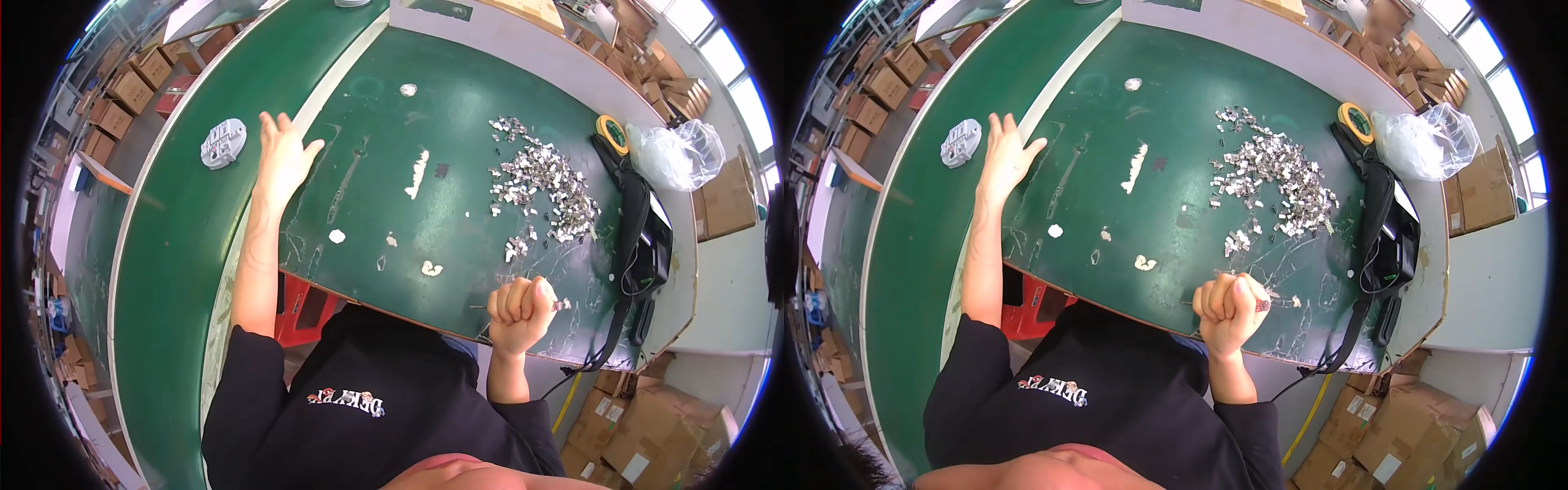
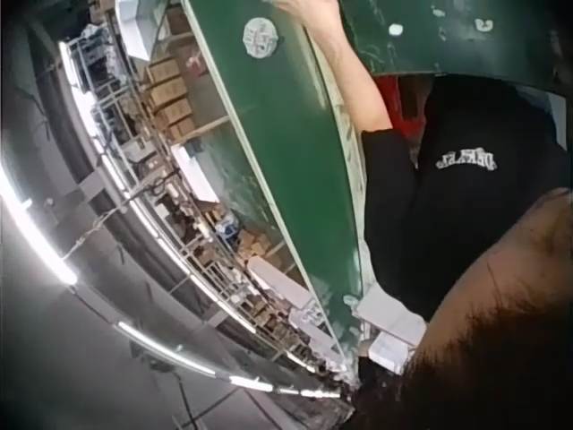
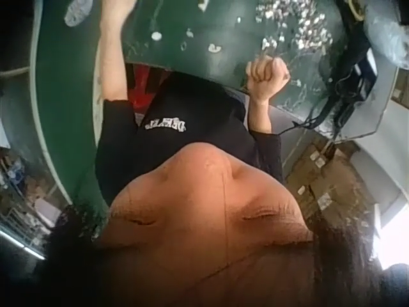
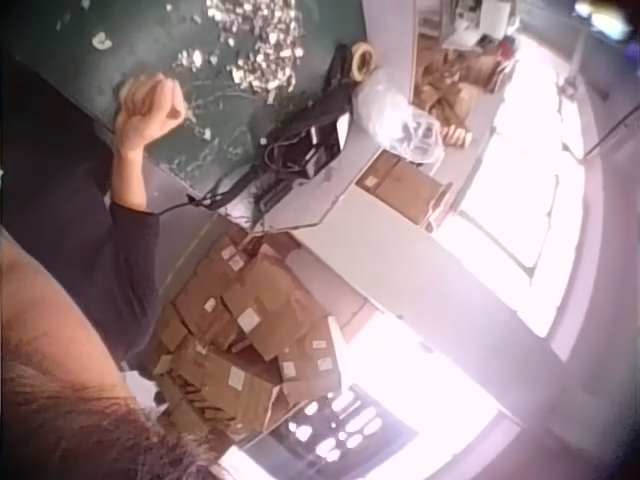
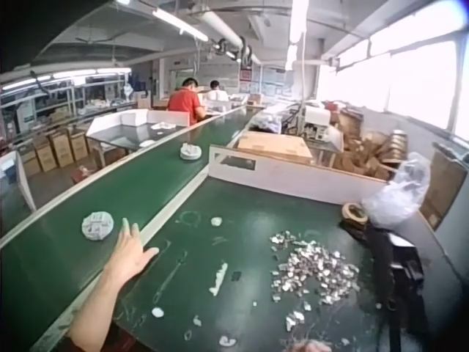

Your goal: Assembling small metal pins and components into circular base plates at a factory workbench.

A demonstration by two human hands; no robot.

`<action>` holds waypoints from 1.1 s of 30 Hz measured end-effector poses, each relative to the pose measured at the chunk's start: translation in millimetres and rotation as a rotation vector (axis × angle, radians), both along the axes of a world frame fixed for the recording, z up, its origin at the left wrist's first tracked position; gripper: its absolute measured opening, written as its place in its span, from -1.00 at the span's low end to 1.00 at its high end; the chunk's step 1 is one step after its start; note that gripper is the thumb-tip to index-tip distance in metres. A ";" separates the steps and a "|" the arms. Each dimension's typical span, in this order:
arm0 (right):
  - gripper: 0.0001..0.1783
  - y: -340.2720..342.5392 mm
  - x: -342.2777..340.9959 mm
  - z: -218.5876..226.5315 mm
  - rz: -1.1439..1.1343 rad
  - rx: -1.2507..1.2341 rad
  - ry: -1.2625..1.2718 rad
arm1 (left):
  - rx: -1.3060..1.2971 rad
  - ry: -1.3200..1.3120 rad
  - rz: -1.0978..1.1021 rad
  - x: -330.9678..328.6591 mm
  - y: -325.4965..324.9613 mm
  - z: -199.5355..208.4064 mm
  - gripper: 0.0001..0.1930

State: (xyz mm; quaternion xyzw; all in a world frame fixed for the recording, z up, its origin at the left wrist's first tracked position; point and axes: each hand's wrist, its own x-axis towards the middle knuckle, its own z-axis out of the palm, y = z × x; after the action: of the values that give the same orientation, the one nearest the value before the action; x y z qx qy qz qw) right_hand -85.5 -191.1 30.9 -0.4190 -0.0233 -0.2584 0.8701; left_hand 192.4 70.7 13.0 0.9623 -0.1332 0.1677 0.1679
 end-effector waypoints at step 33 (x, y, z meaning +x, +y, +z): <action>-0.64 -72.1 -6.5 -45.6 0.155 0.568 -0.224 | -0.266 0.076 0.106 439.3 -60.0 -38.2 -0.12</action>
State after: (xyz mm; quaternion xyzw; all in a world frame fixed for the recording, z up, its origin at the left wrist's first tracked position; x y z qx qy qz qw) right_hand -92.0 -263.3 -14.7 -0.1253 -0.0777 -0.2321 0.9615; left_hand 631.7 10.6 -25.1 0.9428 -0.0522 0.1560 0.2900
